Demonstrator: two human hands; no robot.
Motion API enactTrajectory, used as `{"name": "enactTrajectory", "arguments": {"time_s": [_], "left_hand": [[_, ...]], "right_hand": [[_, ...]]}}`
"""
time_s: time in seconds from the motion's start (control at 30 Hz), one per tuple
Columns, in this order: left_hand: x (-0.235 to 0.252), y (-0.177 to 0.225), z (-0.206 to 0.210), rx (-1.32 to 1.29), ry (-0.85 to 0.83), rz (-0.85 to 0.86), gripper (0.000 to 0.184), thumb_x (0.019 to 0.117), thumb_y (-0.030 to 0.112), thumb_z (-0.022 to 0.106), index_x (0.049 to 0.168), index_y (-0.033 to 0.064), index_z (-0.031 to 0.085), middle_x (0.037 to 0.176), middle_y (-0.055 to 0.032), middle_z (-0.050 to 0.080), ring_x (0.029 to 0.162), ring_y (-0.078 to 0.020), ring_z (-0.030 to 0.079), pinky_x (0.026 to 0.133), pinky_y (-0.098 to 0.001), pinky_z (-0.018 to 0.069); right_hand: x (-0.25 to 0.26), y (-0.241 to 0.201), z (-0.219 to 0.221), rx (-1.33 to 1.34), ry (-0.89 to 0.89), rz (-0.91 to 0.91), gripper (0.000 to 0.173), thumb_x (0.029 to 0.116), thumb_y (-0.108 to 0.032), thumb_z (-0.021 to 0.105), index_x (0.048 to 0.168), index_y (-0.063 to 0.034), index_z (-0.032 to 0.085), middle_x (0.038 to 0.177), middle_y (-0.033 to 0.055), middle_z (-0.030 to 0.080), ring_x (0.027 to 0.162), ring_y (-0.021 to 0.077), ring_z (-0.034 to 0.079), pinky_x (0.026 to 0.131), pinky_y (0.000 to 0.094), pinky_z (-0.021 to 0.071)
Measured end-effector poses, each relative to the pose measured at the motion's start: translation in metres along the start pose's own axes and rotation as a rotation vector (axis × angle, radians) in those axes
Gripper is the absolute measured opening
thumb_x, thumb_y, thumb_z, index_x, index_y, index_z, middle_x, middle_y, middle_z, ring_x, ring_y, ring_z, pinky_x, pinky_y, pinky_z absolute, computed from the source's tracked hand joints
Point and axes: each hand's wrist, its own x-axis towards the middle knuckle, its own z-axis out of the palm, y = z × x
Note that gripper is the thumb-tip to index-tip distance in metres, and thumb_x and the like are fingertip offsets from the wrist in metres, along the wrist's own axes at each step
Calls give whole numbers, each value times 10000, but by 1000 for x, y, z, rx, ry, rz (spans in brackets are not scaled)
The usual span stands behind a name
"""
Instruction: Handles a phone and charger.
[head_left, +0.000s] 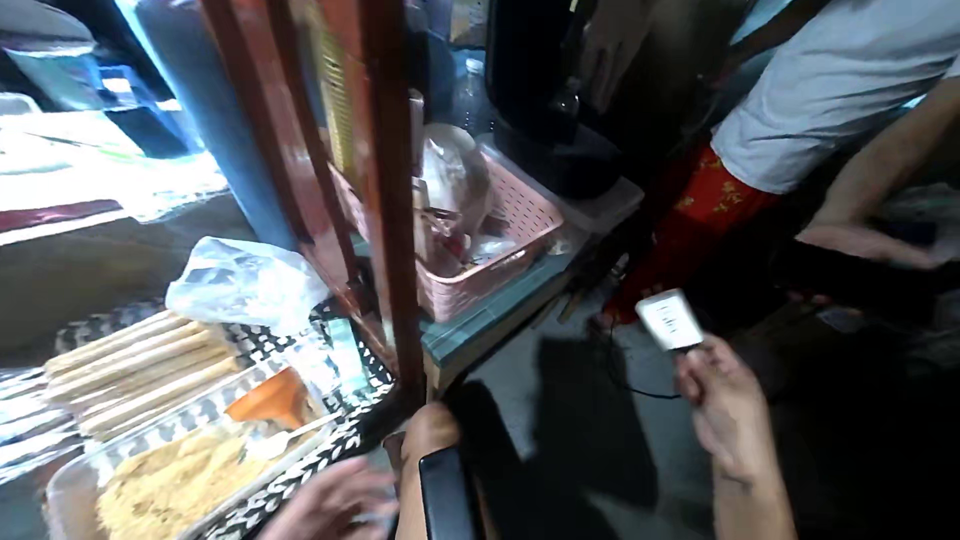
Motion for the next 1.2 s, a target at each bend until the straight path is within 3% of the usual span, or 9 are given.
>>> {"name": "enactTrajectory", "arguments": {"time_s": [0.17,0.3,0.37,0.43,0.53,0.63,0.73,1.03,1.2], "left_hand": [[118,-35,121,-162,-26,-321,1016,785,428,823,1569,124,253,1446,-50,564,1265,-245,608,957,-441,571],[168,-44,177,-413,196,-380,361,1069,176,452,1422,107,411,1200,-60,659,1005,-149,679,780,-306,586],[185,-46,186,-514,362,-338,216,1049,44,443,1246,45,531,1020,-85,703,895,-158,711,747,-289,598],[191,-48,184,-551,396,-258,225,967,-70,452,1145,43,529,948,-76,683,858,-173,700,806,-334,597],[193,-51,176,-510,351,-165,328,854,-151,499,1094,68,545,889,-41,658,786,-153,681,804,-341,610],[196,-56,172,-434,264,-121,393,820,-125,530,1149,89,512,836,-5,611,661,-87,614,629,-242,568],[199,-61,168,-419,167,-119,316,883,-31,564,1173,80,507,756,12,612,578,-55,574,572,-205,529],[208,-56,164,-242,167,-84,240,967,75,374,1031,47,603,668,0,640,584,-72,615,582,-203,527],[220,-56,161,-132,-2,-64,281,891,94,466,1092,23,650,1226,-97,694,1154,-159,637,963,-321,525]], "right_hand": [[-62,16,54,-224,-195,-221,289,991,1,514,1230,107,638,944,73,700,744,-7,598,694,160,504],[-76,39,71,-286,-173,-441,255,982,-37,586,1193,68,681,1090,163,736,998,113,713,925,228,554],[-70,45,61,-245,-145,-451,247,985,-106,604,1142,57,703,1075,141,731,1013,97,687,932,213,532],[-50,51,40,-62,-28,-299,348,997,-105,575,1242,139,603,1160,143,683,1015,81,661,901,231,546],[3,58,7,379,300,27,400,1063,-113,418,1457,-49,383,1223,25,605,980,112,666,850,315,583],[43,60,-6,716,271,-8,389,1136,-303,264,1498,-164,297,1431,30,542,1226,193,628,1000,394,541],[65,40,3,950,198,-115,432,1134,-373,257,1458,-108,370,1449,65,557,1308,212,586,1086,384,493],[75,6,23,1176,577,-100,203,1132,-284,361,1268,-150,429,1104,70,721,1012,204,741,857,340,623],[35,20,30,590,546,39,299,1135,-244,298,1150,-36,512,857,27,690,666,137,695,672,318,620]]}}
